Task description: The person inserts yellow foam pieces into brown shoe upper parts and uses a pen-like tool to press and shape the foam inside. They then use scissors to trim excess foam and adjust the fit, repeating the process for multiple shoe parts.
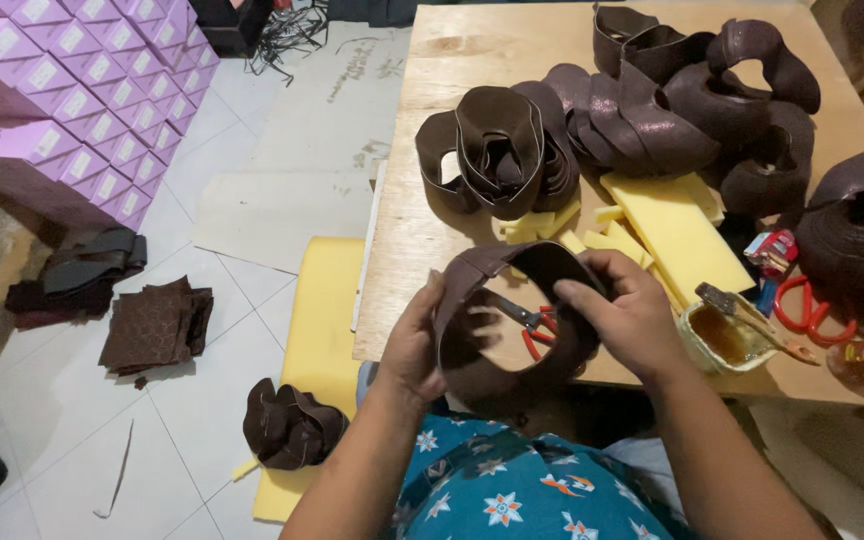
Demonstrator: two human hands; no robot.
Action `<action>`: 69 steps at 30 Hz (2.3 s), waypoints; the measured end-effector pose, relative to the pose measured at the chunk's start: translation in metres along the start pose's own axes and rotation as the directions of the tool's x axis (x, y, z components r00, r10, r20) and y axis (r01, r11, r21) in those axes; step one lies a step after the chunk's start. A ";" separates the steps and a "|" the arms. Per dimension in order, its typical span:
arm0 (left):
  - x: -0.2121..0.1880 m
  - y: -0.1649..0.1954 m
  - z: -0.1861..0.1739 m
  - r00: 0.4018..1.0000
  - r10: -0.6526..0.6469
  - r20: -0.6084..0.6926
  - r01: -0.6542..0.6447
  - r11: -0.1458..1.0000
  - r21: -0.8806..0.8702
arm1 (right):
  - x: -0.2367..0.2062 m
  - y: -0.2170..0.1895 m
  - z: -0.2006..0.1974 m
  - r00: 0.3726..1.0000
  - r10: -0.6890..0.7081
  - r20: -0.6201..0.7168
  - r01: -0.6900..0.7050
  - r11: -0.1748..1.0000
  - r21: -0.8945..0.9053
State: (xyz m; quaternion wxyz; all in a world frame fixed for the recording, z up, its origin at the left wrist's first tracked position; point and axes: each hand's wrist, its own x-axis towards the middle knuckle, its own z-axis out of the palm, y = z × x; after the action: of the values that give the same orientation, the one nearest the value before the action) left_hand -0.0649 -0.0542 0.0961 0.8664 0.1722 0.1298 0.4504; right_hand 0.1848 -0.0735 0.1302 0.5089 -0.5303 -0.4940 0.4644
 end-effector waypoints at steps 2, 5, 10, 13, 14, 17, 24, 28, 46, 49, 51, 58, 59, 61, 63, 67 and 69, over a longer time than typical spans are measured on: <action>0.005 -0.004 -0.007 0.980 0.088 -0.176 -0.102 0.992 -0.072 | 0.000 0.000 -0.004 0.989 0.084 0.118 -0.096 0.991 0.098; 0.000 -0.005 -0.009 0.960 0.196 0.200 -0.116 0.928 -0.354 | -0.001 0.005 -0.003 0.963 0.182 0.199 -0.179 0.983 -0.032; -0.020 0.003 0.015 0.992 0.020 0.121 -0.004 0.991 -0.133 | -0.010 0.012 0.012 0.988 0.151 -0.039 -0.156 0.970 -0.186; -0.025 0.004 0.033 0.998 -0.056 0.041 0.053 0.997 0.063 | -0.012 0.004 0.015 0.993 0.014 -0.120 -0.053 0.943 -0.327; -0.023 0.005 0.037 0.998 -0.051 0.046 0.044 0.989 0.144 | -0.012 0.000 0.014 0.965 -0.226 -0.130 0.138 0.867 -0.480; -0.026 0.004 0.046 0.999 0.012 0.044 -0.024 0.958 0.286 | -0.017 -0.009 0.015 0.851 -0.512 -0.115 0.374 0.747 -0.550; -0.025 -0.007 0.053 1.000 0.025 -0.008 -0.014 0.772 0.635 | -0.028 -0.011 0.017 0.975 0.156 0.158 -0.174 0.979 0.105; -0.021 -0.014 0.046 0.997 0.066 0.039 -0.074 0.714 0.696 | -0.029 -0.005 0.020 0.961 0.153 0.232 -0.200 0.960 0.196; -0.002 -0.015 0.030 0.967 0.202 -0.155 -0.217 0.973 -0.084 | -0.023 0.020 0.026 0.968 -0.103 -0.229 0.156 0.962 0.223; 0.001 -0.023 0.028 0.978 0.149 -0.148 -0.173 0.972 -0.161 | -0.023 0.024 0.031 0.902 0.412 0.127 -0.426 0.809 0.405; 0.003 -0.032 0.030 0.986 0.109 -0.130 -0.129 0.979 -0.155 | -0.030 0.028 0.039 0.929 0.290 0.230 -0.370 0.712 0.597; -0.004 -0.054 0.033 0.998 0.003 -0.062 -0.017 0.975 -0.221 | -0.035 0.042 0.039 0.971 0.058 0.230 -0.225 0.532 0.816; -0.005 -0.054 0.031 0.999 -0.017 -0.049 0.005 0.970 -0.244 | -0.038 0.044 0.039 0.965 0.046 0.258 -0.247 0.487 0.837; -0.006 -0.054 0.026 0.998 -0.017 0.066 0.033 0.968 -0.250 | -0.044 0.044 0.036 0.952 0.021 0.307 -0.290 0.392 0.873; -0.010 -0.055 0.022 0.988 -0.035 0.147 0.072 0.964 -0.256 | -0.053 0.040 0.030 0.897 -0.075 0.435 -0.381 0.368 0.848; -0.017 -0.056 0.019 0.980 -0.104 0.170 0.141 0.963 -0.228 | -0.057 0.028 0.019 0.818 -0.088 0.568 -0.427 0.569 0.703; -0.017 -0.054 0.020 0.986 -0.116 0.122 0.137 0.973 -0.188 | -0.055 0.028 0.018 0.869 0.019 0.494 -0.410 0.588 0.698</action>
State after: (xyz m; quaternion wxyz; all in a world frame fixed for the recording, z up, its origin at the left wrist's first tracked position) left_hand -0.0270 -0.1009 0.0929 0.9119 0.1020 0.0478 0.3945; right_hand 0.1635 -0.1265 0.1011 0.5024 -0.1928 -0.2710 0.7981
